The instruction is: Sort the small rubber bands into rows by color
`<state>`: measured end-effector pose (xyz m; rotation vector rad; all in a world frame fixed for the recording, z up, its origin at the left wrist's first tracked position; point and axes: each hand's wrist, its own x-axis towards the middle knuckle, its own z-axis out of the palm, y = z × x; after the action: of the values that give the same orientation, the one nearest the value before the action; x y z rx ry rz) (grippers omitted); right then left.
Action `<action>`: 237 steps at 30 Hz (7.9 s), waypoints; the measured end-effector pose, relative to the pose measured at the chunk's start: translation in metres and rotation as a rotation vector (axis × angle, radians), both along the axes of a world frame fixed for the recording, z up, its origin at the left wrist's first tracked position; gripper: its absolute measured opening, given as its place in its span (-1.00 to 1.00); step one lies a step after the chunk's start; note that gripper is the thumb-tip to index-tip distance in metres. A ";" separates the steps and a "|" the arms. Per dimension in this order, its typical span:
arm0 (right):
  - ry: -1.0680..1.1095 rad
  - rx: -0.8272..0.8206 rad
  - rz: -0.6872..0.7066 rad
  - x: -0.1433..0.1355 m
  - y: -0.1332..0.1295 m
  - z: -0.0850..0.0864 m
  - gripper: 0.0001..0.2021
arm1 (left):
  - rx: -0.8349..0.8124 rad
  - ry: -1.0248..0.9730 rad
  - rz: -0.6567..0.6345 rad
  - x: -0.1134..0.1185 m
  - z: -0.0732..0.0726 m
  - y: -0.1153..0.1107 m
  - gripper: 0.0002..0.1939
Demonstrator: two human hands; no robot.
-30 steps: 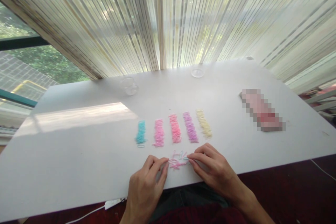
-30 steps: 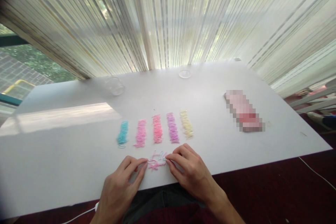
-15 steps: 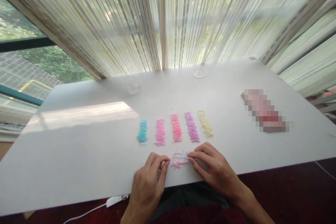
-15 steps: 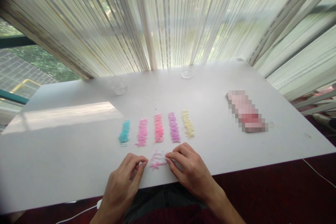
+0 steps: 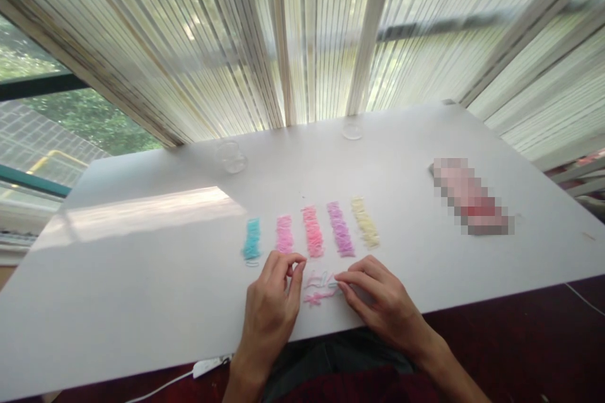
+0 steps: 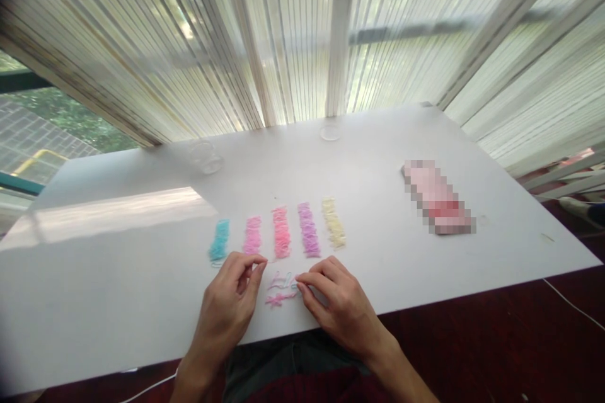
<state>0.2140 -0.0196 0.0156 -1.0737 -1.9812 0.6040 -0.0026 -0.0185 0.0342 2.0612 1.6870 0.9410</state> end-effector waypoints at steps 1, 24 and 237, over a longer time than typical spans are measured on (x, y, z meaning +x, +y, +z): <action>0.001 -0.003 0.002 0.000 0.000 0.000 -0.85 | 0.024 0.022 0.014 0.002 0.000 0.002 -0.84; -0.054 0.001 0.107 -0.010 -0.004 0.006 -0.86 | -0.010 0.141 -0.127 -0.019 -0.002 -0.039 -0.79; -0.016 -0.058 0.028 -0.002 0.002 0.007 -0.85 | 0.007 0.210 0.039 0.013 -0.001 -0.020 -0.72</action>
<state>0.2119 -0.0175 0.0227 -1.0901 -2.0063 0.6733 0.0103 -0.0386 0.0328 2.2050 1.8359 0.7645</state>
